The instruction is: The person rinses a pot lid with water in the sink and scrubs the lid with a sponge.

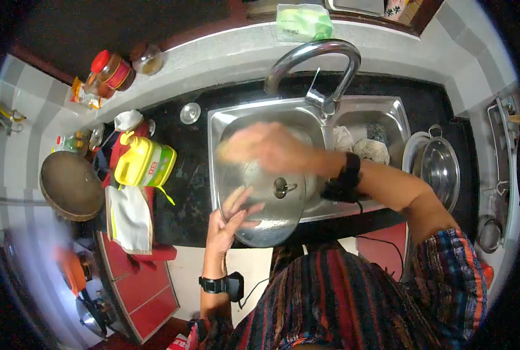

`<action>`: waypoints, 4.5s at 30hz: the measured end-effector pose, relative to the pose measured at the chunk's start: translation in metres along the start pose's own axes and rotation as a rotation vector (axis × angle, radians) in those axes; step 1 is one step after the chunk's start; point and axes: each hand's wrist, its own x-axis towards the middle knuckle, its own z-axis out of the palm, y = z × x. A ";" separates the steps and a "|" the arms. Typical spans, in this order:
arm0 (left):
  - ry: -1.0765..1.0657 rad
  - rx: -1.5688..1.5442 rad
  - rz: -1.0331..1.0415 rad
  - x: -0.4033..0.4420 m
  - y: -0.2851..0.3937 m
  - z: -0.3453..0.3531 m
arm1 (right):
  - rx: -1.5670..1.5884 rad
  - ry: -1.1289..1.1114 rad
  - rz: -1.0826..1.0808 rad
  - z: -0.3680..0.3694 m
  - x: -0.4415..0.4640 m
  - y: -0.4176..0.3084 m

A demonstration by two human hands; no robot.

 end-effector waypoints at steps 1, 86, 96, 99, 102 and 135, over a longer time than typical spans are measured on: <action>0.005 0.000 0.006 -0.005 0.002 0.000 | 0.283 0.103 0.000 0.014 -0.023 0.041; 0.142 -0.040 -0.005 -0.001 -0.019 0.002 | 0.056 0.021 0.157 -0.020 0.019 -0.069; 0.155 -0.205 0.094 -0.013 0.004 0.023 | 0.107 -0.010 0.200 -0.016 0.007 -0.019; 0.249 -0.145 0.025 -0.008 -0.022 -0.005 | 0.356 0.060 -0.024 -0.016 0.018 -0.069; 0.185 -0.173 0.084 -0.013 -0.003 0.007 | 0.407 0.029 0.063 -0.020 0.009 -0.031; 0.112 -0.009 0.046 -0.021 0.010 -0.014 | 0.159 -0.010 0.200 0.006 0.045 -0.032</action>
